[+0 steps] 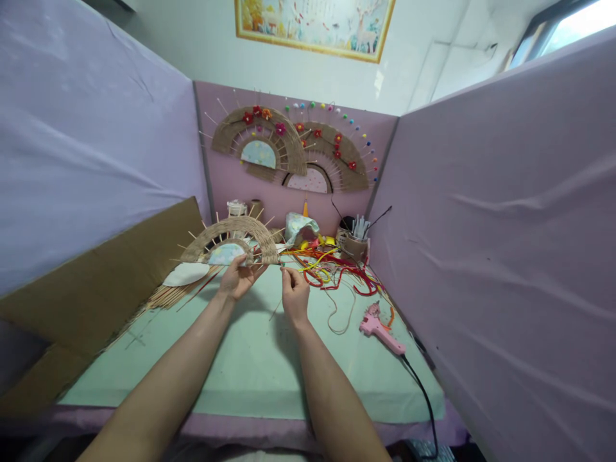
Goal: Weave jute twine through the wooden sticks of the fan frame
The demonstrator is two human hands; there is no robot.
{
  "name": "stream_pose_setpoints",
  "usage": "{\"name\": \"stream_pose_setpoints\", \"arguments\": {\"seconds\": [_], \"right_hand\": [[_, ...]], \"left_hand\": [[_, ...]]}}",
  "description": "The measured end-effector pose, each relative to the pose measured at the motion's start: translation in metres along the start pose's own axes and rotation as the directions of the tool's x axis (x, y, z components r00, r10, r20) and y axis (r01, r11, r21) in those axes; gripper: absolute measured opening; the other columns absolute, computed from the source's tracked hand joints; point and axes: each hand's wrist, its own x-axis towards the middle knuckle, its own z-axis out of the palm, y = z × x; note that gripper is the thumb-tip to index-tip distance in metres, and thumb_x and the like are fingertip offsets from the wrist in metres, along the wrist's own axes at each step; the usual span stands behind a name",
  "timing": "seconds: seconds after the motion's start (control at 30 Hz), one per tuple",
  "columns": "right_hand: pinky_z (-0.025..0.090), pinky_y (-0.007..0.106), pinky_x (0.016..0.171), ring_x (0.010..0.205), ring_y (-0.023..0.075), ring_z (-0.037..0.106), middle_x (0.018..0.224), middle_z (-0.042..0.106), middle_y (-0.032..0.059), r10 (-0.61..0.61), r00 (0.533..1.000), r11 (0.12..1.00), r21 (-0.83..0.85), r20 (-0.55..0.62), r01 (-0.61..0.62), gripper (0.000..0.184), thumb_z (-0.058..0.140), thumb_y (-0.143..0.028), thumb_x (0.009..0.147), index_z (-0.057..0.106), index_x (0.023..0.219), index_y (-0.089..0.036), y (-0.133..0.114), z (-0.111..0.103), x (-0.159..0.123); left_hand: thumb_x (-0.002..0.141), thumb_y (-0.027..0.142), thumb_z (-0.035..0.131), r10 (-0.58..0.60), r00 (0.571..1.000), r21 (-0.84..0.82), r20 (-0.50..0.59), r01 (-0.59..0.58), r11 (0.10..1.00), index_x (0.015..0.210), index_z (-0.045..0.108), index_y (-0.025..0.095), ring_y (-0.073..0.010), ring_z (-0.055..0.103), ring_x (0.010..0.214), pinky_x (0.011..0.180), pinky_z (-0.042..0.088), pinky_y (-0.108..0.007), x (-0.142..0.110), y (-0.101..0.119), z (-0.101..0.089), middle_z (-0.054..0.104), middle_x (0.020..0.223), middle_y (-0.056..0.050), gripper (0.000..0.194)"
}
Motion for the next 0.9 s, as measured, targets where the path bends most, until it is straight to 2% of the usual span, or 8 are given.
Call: {"name": "stream_pose_setpoints", "arguments": {"seconds": [0.1, 0.2, 0.37, 0.5, 0.67, 0.9], "right_hand": [[0.036, 0.024, 0.056, 0.055, 0.0123, 0.043, 0.062, 0.055, -0.0011, -0.002, 0.999, 0.999, -0.049, 0.039, 0.004, 0.03, 0.053, -0.041, 0.081, 0.068, 0.089, -0.017, 0.0, 0.0, -0.002], [0.032, 0.024, 0.052, 0.049, 0.011, 0.035, 0.052, 0.044, -0.0045, -0.02, 0.995, 0.992, -0.119, 0.097, 0.031, 0.03, 0.053, -0.041, 0.081, 0.068, 0.092, -0.017, 0.001, -0.001, -0.002], [0.034, 0.025, 0.057, 0.054, 0.0126, 0.044, 0.062, 0.057, -0.0003, -0.082, 0.971, 0.969, -0.212, 0.223, 0.13, 0.028, 0.048, -0.04, 0.085, 0.068, 0.086, -0.02, 0.0, -0.005, -0.001], [0.036, 0.026, 0.062, 0.062, 0.0151, 0.05, 0.071, 0.064, 0.0026, -0.117, 0.96, 0.957, -0.23, 0.254, 0.177, 0.026, 0.051, -0.04, 0.083, 0.068, 0.08, -0.021, 0.002, -0.009, 0.003], [0.035, 0.026, 0.06, 0.057, 0.0144, 0.047, 0.065, 0.062, 0.0019, -0.073, 0.975, 0.957, -0.259, 0.21, 0.128, 0.023, 0.057, -0.04, 0.079, 0.066, 0.072, -0.02, 0.006, -0.015, 0.008], [0.035, 0.026, 0.056, 0.053, 0.0132, 0.045, 0.059, 0.06, 0.0004, -0.029, 0.976, 0.983, -0.173, 0.214, 0.067, 0.024, 0.061, -0.041, 0.075, 0.066, 0.066, -0.019, 0.003, -0.015, 0.01]], "left_hand": [[0.079, 0.013, 0.049, -0.001, 1.0, 0.017, 0.021, 0.001, 1.0, 0.097, 0.063, 0.013, -0.0196, 0.067, 0.089, 0.093, 0.048, -0.045, -0.001, 0.0, 0.0, 0.072, 0.093, -0.006, 0.022], [0.077, 0.013, 0.051, 0.022, 0.999, 0.058, 0.033, -0.024, 0.998, 0.096, 0.064, 0.013, -0.0198, 0.067, 0.088, 0.092, 0.048, -0.046, 0.0, 0.001, 0.0, 0.072, 0.094, -0.006, 0.023], [0.072, 0.01, 0.054, 0.1, 0.994, 0.173, -0.032, -0.093, 0.981, 0.089, 0.064, 0.011, -0.0193, 0.066, 0.087, 0.087, 0.051, -0.041, 0.002, 0.005, -0.002, 0.071, 0.093, -0.008, 0.02], [0.068, 0.006, 0.054, 0.094, 0.991, 0.241, -0.092, -0.07, 0.968, 0.084, 0.063, 0.01, -0.0184, 0.068, 0.076, 0.075, 0.055, -0.034, 0.002, 0.009, -0.003, 0.071, 0.081, -0.007, 0.02], [0.068, 0.006, 0.053, 0.026, 0.992, 0.275, -0.12, 0.008, 0.962, 0.082, 0.062, 0.01, -0.0179, 0.067, 0.064, 0.059, 0.055, -0.028, 0.0, 0.012, -0.005, 0.069, 0.07, -0.005, 0.018], [0.068, 0.008, 0.053, 0.016, 0.996, 0.266, -0.084, 0.007, 0.964, 0.084, 0.064, 0.008, -0.0206, 0.068, 0.071, 0.066, 0.055, -0.032, -0.002, 0.014, -0.005, 0.07, 0.073, -0.008, 0.019]]}}
